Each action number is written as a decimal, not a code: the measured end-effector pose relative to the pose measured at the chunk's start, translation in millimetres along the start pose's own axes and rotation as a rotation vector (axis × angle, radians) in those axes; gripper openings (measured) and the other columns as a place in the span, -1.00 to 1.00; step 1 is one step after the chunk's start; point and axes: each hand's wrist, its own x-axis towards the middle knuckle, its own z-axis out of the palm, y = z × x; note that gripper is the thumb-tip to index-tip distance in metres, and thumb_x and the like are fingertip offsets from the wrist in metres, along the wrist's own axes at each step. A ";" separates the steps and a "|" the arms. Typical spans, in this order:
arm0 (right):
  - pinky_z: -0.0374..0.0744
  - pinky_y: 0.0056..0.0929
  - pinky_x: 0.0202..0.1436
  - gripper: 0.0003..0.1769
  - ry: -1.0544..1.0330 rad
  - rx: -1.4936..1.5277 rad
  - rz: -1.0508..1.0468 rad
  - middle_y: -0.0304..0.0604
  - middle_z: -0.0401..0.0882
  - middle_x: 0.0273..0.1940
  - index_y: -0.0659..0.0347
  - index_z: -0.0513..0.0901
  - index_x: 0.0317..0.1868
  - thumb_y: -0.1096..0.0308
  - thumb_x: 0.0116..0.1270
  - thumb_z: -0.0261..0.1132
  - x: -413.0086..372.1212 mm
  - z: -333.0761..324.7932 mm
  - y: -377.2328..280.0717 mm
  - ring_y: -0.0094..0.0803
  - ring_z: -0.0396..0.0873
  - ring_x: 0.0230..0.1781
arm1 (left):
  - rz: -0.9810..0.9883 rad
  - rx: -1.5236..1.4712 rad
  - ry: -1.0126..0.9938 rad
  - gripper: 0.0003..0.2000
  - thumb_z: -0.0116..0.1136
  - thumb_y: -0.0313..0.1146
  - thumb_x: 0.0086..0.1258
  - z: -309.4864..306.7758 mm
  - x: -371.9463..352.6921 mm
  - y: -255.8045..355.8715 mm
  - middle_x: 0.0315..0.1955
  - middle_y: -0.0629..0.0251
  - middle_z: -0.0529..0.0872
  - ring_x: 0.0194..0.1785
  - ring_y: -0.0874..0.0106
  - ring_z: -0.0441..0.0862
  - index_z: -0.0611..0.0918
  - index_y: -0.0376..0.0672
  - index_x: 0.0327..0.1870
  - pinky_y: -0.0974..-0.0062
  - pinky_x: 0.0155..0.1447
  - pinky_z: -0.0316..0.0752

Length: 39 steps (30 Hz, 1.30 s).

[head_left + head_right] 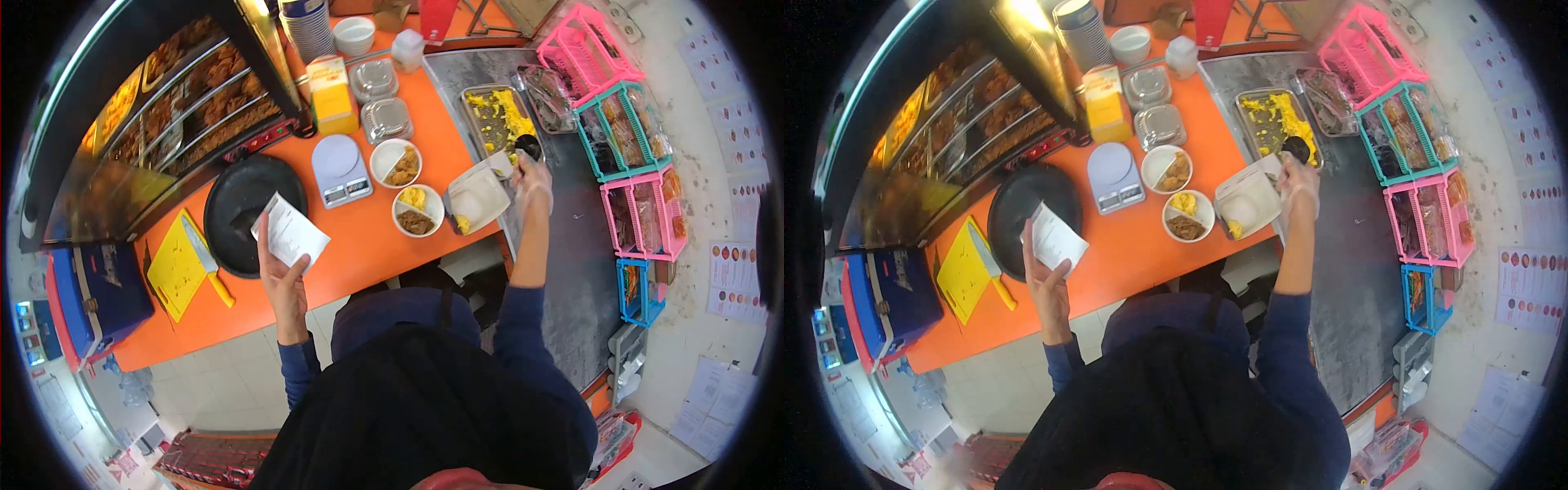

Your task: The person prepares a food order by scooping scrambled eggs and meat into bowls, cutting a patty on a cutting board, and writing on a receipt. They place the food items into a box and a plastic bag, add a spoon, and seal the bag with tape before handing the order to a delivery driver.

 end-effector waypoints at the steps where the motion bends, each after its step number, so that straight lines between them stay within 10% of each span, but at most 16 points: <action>1: 0.49 -0.29 -0.49 -0.70 -0.057 -0.099 0.162 -0.12 0.51 -0.57 0.28 0.52 -0.16 0.16 0.47 0.19 103.5 -50.8 40.6 -0.32 0.51 -0.58 | 0.024 -0.011 -0.014 -0.10 0.12 -0.87 -0.10 11.8 -0.9 -5.1 0.42 0.16 0.27 0.45 0.29 0.30 0.27 -0.24 0.46 0.37 0.44 0.32; 2: 0.49 -0.29 -0.49 -0.70 -0.039 -0.079 0.144 -0.12 0.51 -0.57 0.28 0.52 -0.16 0.16 0.47 0.19 105.7 -53.0 28.1 -0.32 0.51 -0.58 | 0.031 -0.016 -0.045 -0.10 0.12 -0.87 -0.10 23.3 -1.9 -11.3 0.42 0.16 0.27 0.45 0.29 0.30 0.27 -0.24 0.46 0.37 0.44 0.32; 4: 0.59 -0.07 -0.12 -0.38 0.160 -1.070 -0.240 0.20 0.67 -0.22 0.34 0.42 0.23 -0.03 0.43 0.18 82.4 -34.9 -13.6 0.08 0.67 -0.17 | -0.062 0.067 -0.131 -0.10 0.13 -0.84 -0.11 51.8 -6.5 -27.6 0.43 0.17 0.27 0.45 0.30 0.28 0.27 -0.26 0.46 0.36 0.45 0.29; 6: 0.45 -0.09 0.24 -0.06 0.297 -1.075 -0.222 0.40 0.50 0.14 0.35 0.08 0.48 -0.17 0.36 0.18 57.9 -25.5 -53.0 0.20 0.46 0.23 | -0.023 0.195 -0.243 -0.16 0.17 -0.74 0.01 86.5 -7.7 -54.4 0.45 0.13 0.25 0.49 0.28 0.23 0.23 -0.28 0.47 0.32 0.50 0.16; 8: 0.37 0.06 0.32 0.00 0.177 -0.578 -0.503 0.27 0.23 0.41 0.08 -0.08 0.55 -0.20 0.32 0.21 81.8 -27.7 -42.4 0.19 0.27 0.40 | 0.045 0.218 -0.255 -0.21 0.24 -0.61 0.12 148.7 -18.7 -84.5 0.44 0.07 0.27 0.50 0.24 0.21 0.23 -0.31 0.47 0.29 0.51 0.10; 10: 0.22 0.30 0.35 -0.06 0.001 0.459 0.100 0.03 -0.02 0.55 -0.23 -0.15 0.57 -0.13 0.36 0.20 56.2 -9.6 -68.5 0.21 -0.01 0.51 | 0.248 0.489 -0.391 -0.23 0.26 -0.56 0.17 228.7 -32.2 -104.1 0.43 0.02 0.27 0.49 0.19 0.21 0.23 -0.31 0.46 0.26 0.51 0.09; 12: 0.13 0.48 0.28 -0.12 -0.037 0.594 0.081 -0.21 -0.23 0.61 -0.50 -0.19 0.55 -0.05 0.40 0.19 59.2 -12.1 -51.1 0.21 -0.16 0.54 | 0.461 0.760 -0.505 -0.25 0.27 -0.50 0.21 292.8 -37.0 -129.7 0.43 -0.02 0.27 0.49 0.15 0.21 0.23 -0.31 0.46 0.24 0.51 0.08; 20: 0.17 -0.23 0.50 -0.22 0.139 -0.128 -0.613 0.29 -0.01 0.48 0.29 -0.09 0.54 0.41 0.44 0.12 9.5 -88.3 -8.6 0.05 0.03 0.53 | 0.515 0.771 -0.492 -0.22 0.38 -0.38 0.21 425.5 28.8 -262.3 0.36 -0.11 0.32 0.45 0.02 0.23 0.25 -0.32 0.44 0.23 0.49 0.11; 22: 0.02 -0.20 0.55 -0.19 -0.169 -0.486 -0.410 0.30 -0.09 0.51 0.43 -0.14 0.52 0.32 0.47 0.12 -28.8 -133.9 9.6 0.05 -0.03 0.55 | 0.490 0.772 -0.513 -0.28 0.33 -0.39 0.26 441.1 17.2 -266.4 0.33 -0.10 0.36 0.42 0.02 0.27 0.26 -0.31 0.43 0.23 0.47 0.15; 30: -0.13 0.04 0.57 -0.39 -0.197 -0.284 -0.512 0.23 -0.09 0.53 0.30 0.29 0.42 0.08 0.53 -0.02 77.3 -220.5 34.3 0.09 -0.21 0.58 | 0.267 0.750 -0.863 -0.47 0.07 -0.46 0.40 454.7 -23.4 -338.5 0.35 -0.13 0.34 0.39 -0.02 0.32 0.32 -0.29 0.40 0.19 0.45 0.18; 34: -0.14 0.53 0.40 -0.48 -0.123 -1.193 -0.652 0.11 0.13 0.47 -0.11 0.49 0.32 0.00 0.39 0.13 198.8 -268.5 21.5 0.03 0.01 0.53 | 0.234 0.811 -0.746 -0.30 0.10 -0.68 0.20 488.0 -30.3 -325.0 0.42 -0.01 0.28 0.42 0.09 0.31 0.27 -0.23 0.46 0.25 0.45 0.20; 36: -0.04 0.47 0.42 -0.53 -0.088 -1.478 -0.773 0.00 0.25 0.41 -0.29 0.50 0.28 -0.06 0.38 0.14 263.8 -303.6 9.4 -0.03 0.07 0.51 | -0.346 0.372 -0.687 -0.19 0.14 -0.77 0.11 484.2 -20.5 -305.9 0.43 0.14 0.26 0.44 0.28 0.29 0.23 -0.17 0.49 0.37 0.45 0.23; 39: 0.27 0.23 0.25 -0.39 0.078 -1.557 -0.483 0.00 0.35 0.34 -0.13 0.44 0.33 -0.22 0.39 0.03 346.3 -351.0 3.3 0.10 0.38 0.26 | -0.433 0.181 -0.728 -0.05 0.07 -0.89 0.02 467.3 -4.7 -274.1 0.42 0.18 0.26 0.45 0.27 0.30 0.13 -0.06 0.54 0.34 0.44 0.29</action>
